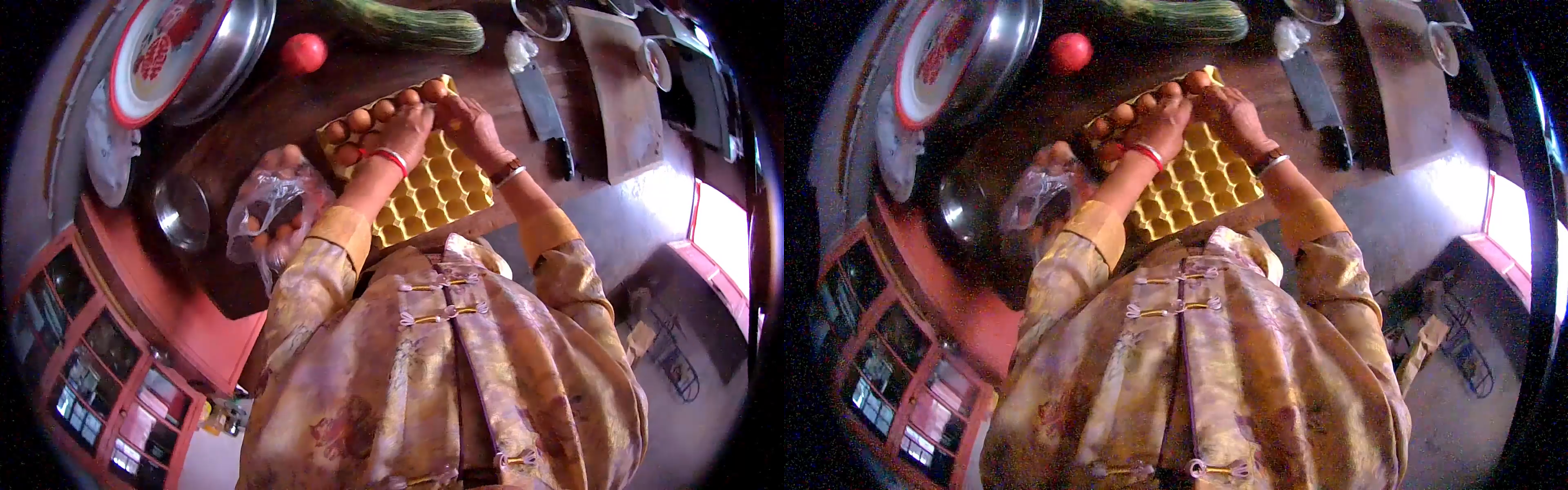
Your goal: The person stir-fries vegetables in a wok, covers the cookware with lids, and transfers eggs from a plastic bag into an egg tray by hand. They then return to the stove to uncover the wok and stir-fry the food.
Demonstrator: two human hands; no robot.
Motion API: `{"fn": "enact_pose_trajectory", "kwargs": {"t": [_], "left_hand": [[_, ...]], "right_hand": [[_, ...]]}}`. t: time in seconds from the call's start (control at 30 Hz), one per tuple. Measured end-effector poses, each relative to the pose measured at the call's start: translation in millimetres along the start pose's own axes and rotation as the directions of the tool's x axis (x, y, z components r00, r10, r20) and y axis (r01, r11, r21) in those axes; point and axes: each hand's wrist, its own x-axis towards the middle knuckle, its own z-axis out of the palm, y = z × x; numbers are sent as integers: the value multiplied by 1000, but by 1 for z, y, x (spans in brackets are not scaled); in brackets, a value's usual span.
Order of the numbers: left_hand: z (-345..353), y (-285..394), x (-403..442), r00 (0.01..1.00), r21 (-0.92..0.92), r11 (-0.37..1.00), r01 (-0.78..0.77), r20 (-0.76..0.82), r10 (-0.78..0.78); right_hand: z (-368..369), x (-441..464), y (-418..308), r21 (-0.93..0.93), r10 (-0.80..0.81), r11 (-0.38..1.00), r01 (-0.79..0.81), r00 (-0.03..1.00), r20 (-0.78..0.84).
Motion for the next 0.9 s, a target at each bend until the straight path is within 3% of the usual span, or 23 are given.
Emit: {"fn": "enact_pose_trajectory", "kwargs": {"t": [0.03, 0.07, 0.1, 0.13, 0.2, 0.23, 0.27, 0.33, 0.53, 0.6, 0.7, 0.73, 0.77, 0.8, 0.83, 0.87, 0.9], "left_hand": [[13, -7, 7, 995, -57, 995, -85, -57, 82], [25, -13, 10, 996, -59, 995, -84, 36, 86], [26, -10, 10, 998, -14, 998, -58, -30, 57], [-18, 6, 5, 979, -284, 944, 167, 165, -123], [-50, 20, -5, 935, -267, 907, 324, 237, -264], [25, -1, 7, 974, -258, 951, 168, -105, -201], [44, -6, 6, 977, -23, 999, 31, -211, -35], [58, -14, 11, 985, 128, 990, -58, -152, 77], [32, -6, -7, 961, -21, 998, -54, -272, 46], [5, 2, -35, 964, -271, 961, -59, -265, -16], [7, -24, -93, 846, 48, 936, -350, -412, 338], [-23, -21, -125, 897, -241, 947, -213, -433, 92], [-22, -33, -153, 877, -273, 951, -144, -480, -5], [-35, -45, -179, 885, -243, 968, -62, -462, -59], [-36, -62, -202, 869, -326, 943, 60, -447, -210], [-38, -79, -220, 801, -373, 924, 79, -529, -282], [-55, -101, -242, 923, -331, 929, 166, -281, -265]], "right_hand": [[-3, -1, -5, 52, -24, 998, 25, 999, -25], [-11, 1, -9, -49, -77, 996, 79, 996, 53], [-7, 2, -1, 1, -49, 999, 49, 995, 82], [-7, 3, -11, -109, 26, 994, -19, 998, 65], [1, -1, 2, -50, -19, 999, 18, 1000, -21], [1, 1, 2, -85, -47, 995, 48, 999, 12], [-1, 1, 0, -125, -70, 989, 75, 997, 43], [-1, 0, -2, -79, -17, 997, 19, 999, 28], [0, -7, 8, -89, -8, 996, 16, 996, 91], [-1, -9, 5, -145, -41, 988, 52, 996, 75], [-15, -7, -38, -174, -83, 981, 81, 997, -2], [-19, -6, -64, -144, -127, 983, 118, 990, -55], [-16, -9, -89, -51, -139, 989, 136, 988, -65], [-12, -14, -113, 56, -100, 994, 96, 993, 63], [-9, -20, -146, 161, -14, 987, -25, 971, 238], [6, -24, -167, 381, -139, 924, 8, 938, 317], [18, -25, -196, 305, -299, 931, 199, 896, 327]]}}
